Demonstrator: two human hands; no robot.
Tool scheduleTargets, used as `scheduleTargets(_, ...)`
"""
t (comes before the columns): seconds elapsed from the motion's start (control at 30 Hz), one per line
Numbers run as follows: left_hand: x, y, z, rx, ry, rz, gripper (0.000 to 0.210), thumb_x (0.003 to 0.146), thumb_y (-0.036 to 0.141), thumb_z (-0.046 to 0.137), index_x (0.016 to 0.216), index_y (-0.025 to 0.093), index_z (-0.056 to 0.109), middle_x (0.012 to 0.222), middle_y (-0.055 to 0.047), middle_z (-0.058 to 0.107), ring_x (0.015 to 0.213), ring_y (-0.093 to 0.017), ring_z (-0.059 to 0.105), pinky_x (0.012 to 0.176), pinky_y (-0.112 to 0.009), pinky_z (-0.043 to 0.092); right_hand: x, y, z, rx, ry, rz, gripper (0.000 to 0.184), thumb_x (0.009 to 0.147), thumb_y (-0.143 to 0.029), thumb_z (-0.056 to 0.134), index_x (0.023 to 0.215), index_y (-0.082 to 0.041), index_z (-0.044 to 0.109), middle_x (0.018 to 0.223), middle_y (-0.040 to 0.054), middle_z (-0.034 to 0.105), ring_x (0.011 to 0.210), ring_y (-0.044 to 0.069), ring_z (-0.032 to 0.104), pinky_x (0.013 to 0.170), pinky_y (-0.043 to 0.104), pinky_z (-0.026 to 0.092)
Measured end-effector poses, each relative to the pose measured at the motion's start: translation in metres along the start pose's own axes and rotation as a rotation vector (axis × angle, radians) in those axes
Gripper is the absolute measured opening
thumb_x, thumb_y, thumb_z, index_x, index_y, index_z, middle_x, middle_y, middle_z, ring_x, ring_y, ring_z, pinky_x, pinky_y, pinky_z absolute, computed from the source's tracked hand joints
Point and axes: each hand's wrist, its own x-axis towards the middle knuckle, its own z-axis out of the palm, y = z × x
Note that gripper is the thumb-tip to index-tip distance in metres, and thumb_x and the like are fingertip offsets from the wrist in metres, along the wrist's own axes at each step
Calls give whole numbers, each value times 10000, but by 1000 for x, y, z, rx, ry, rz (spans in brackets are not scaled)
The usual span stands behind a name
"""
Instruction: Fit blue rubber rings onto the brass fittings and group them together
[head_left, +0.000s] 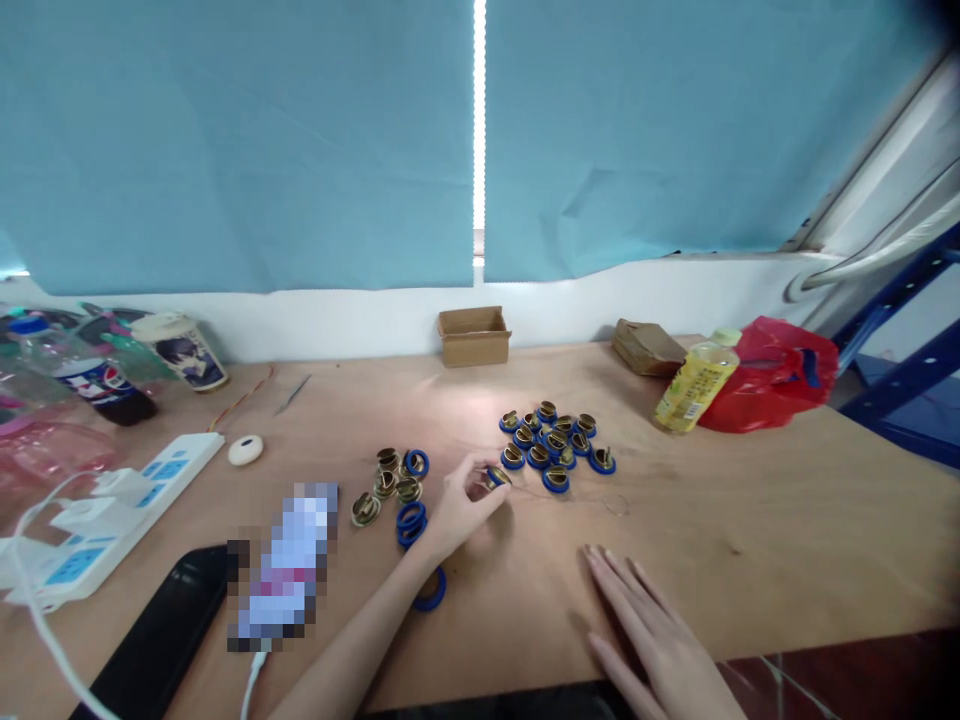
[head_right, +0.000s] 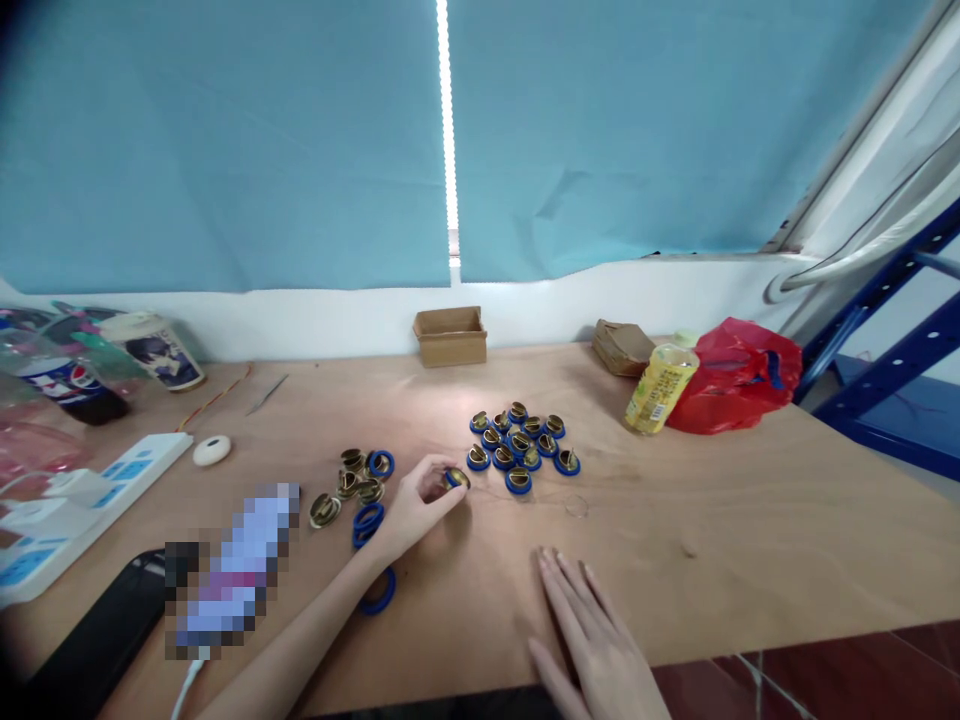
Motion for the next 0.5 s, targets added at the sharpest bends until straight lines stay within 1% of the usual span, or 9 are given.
scheduleTargets(0.07,0,-1,0,1,-2,0,296,805,247,668,1078,183,570,955,-54,684,837,-173,657,707,-264,503,1,-10,-2,10,4,-111,797,894,-353,545,1532,-114,131,1388,108,521,1214,288,567,931,379,560)
scheduleTargets(0.13,0,-3,0,3,1,-2,295,803,252,671,1072,183,572,949,-54,684,840,-175,657,707,-262,504,2,-19,0,38,22,-226,807,899,-387,557,1526,-96,139,1346,94,560,1170,261,605,939,329,553)
scheduleTargets(0.2,0,-5,1,4,0,-7,298,801,257,673,1071,181,572,927,-52,685,824,-175,658,704,-264,505,3,-27,4,78,55,-325,771,911,-403,566,1515,-103,192,1284,69,614,1111,235,647,945,294,546)
scheduleTargets(0.23,1,-6,1,6,-1,-8,299,800,259,673,1070,180,571,916,-51,686,812,-174,659,701,-265,506,3,-30,7,99,75,-356,723,921,-383,565,1506,-116,235,1251,56,639,1085,223,662,948,284,543)
scheduleTargets(0.37,1,-7,1,16,2,-9,285,800,258,669,1054,174,572,930,-62,689,801,-176,661,693,-268,509,3,-39,16,137,183,-383,448,953,-197,520,1396,-160,468,1145,15,705,999,188,703,950,256,541)
scheduleTargets(0.43,1,-6,1,18,2,-8,275,801,258,666,1046,173,574,934,-64,690,809,-179,664,698,-270,511,3,-42,18,143,233,-384,373,953,-150,503,1323,-151,551,1108,11,723,987,188,707,956,259,540)
scheduleTargets(0.5,1,-6,1,19,0,-7,269,803,259,665,1042,175,576,922,-61,691,813,-181,666,700,-269,513,3,-43,19,166,274,-390,320,963,-141,485,1261,-145,602,1073,11,739,992,182,706,973,263,532)
